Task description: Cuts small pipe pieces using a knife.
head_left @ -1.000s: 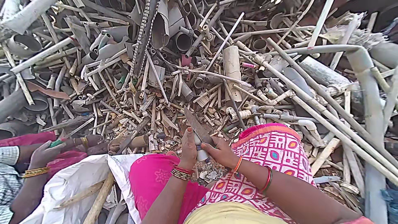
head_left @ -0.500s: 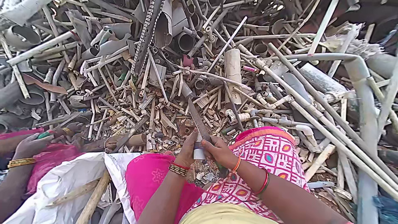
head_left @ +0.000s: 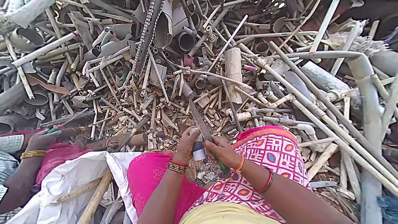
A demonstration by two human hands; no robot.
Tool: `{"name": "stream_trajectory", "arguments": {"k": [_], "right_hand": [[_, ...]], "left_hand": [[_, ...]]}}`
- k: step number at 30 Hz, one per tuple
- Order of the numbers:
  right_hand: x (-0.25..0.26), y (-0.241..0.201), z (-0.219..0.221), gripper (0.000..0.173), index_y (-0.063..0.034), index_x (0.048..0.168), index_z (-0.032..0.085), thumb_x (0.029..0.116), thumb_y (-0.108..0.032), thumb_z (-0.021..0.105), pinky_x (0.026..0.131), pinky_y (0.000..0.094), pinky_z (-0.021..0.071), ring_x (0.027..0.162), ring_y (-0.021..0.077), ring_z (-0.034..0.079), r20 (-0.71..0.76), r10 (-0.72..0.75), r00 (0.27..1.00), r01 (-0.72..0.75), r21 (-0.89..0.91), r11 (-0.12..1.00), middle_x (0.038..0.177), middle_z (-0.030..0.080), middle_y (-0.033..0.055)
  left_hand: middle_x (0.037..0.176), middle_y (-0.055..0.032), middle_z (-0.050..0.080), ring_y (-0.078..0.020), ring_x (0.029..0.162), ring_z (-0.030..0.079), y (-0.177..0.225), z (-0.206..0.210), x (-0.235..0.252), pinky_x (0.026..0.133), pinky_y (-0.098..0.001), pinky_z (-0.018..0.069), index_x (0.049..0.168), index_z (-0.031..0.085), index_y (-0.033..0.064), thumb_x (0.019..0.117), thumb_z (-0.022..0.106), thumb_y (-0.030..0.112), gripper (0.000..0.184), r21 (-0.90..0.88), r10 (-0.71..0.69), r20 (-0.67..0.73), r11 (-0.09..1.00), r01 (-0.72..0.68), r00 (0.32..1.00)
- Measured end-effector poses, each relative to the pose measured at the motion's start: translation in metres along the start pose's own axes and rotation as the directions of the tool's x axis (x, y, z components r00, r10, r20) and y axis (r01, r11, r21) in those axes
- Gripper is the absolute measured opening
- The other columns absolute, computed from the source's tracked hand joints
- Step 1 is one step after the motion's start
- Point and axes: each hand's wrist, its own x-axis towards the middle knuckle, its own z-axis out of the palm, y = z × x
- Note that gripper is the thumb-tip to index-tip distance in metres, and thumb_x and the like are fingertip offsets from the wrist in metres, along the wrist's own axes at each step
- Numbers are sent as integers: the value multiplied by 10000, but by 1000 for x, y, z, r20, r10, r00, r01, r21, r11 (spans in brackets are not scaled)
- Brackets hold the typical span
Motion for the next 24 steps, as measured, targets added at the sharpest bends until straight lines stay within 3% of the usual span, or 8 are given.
{"name": "stream_trajectory", "arguments": {"k": [3,5,7,11,14,18,21,24], "right_hand": [[-7,3,10,177,-197,869,527,1034,-213,468,469,127,402,456,-56,453,41,-17,999,16,22,1000,553,489,-171],[-8,2,13,161,-202,881,529,1033,-214,475,472,125,407,459,-59,457,68,-21,997,19,30,999,558,496,-175],[-7,6,14,186,-203,868,530,1041,-213,462,466,126,409,454,-56,462,68,-25,997,20,67,998,558,507,-168],[2,0,6,243,-180,872,521,1064,-175,372,469,122,417,450,-45,477,-33,-39,999,44,159,986,557,523,-144],[8,-8,0,376,-151,846,511,1110,-195,248,449,137,428,421,-13,461,-155,44,987,-3,252,968,540,499,-101],[9,-12,-5,423,-160,799,505,1108,-210,222,440,140,444,402,-3,475,-163,62,985,-10,305,952,516,503,-91],[6,-6,-4,328,-172,839,513,1080,-198,293,459,134,439,431,-16,487,-77,6,997,12,241,970,539,516,-112],[1,-3,3,264,-190,852,524,1061,-181,364,461,131,422,441,-32,477,-37,-28,999,34,187,982,552,517,-137]], "left_hand": [[741,-1,664,-36,635,654,-3,4,7,642,-204,578,1029,582,-12,946,546,-38,94,273,87,-105,960,-55,991],[824,-41,680,-55,725,645,-8,3,13,740,-258,550,1066,648,-48,902,713,64,209,582,220,-173,809,-81,960],[863,-79,689,-93,760,646,-14,1,15,774,-319,544,1098,667,-47,902,746,144,285,662,264,-218,747,-57,939],[786,-28,635,-61,660,638,-7,4,12,643,-226,564,1168,564,-8,1085,475,138,191,214,-59,-180,972,97,982],[837,-41,709,-124,743,709,2,-10,7,689,-287,606,1055,575,90,1114,209,246,403,-205,-219,51,953,225,974],[939,-65,743,-115,752,724,1,-22,9,648,-250,606,1109,599,67,1010,285,111,333,-254,-159,115,949,184,980],[741,-34,689,-89,619,684,1,-13,10,554,-227,581,958,586,88,1048,323,104,279,-213,-198,-5,958,192,980],[701,-15,635,-74,589,647,4,-2,9,578,-220,572,1013,523,77,1042,398,30,136,-56,-214,-66,976,211,975]]}}
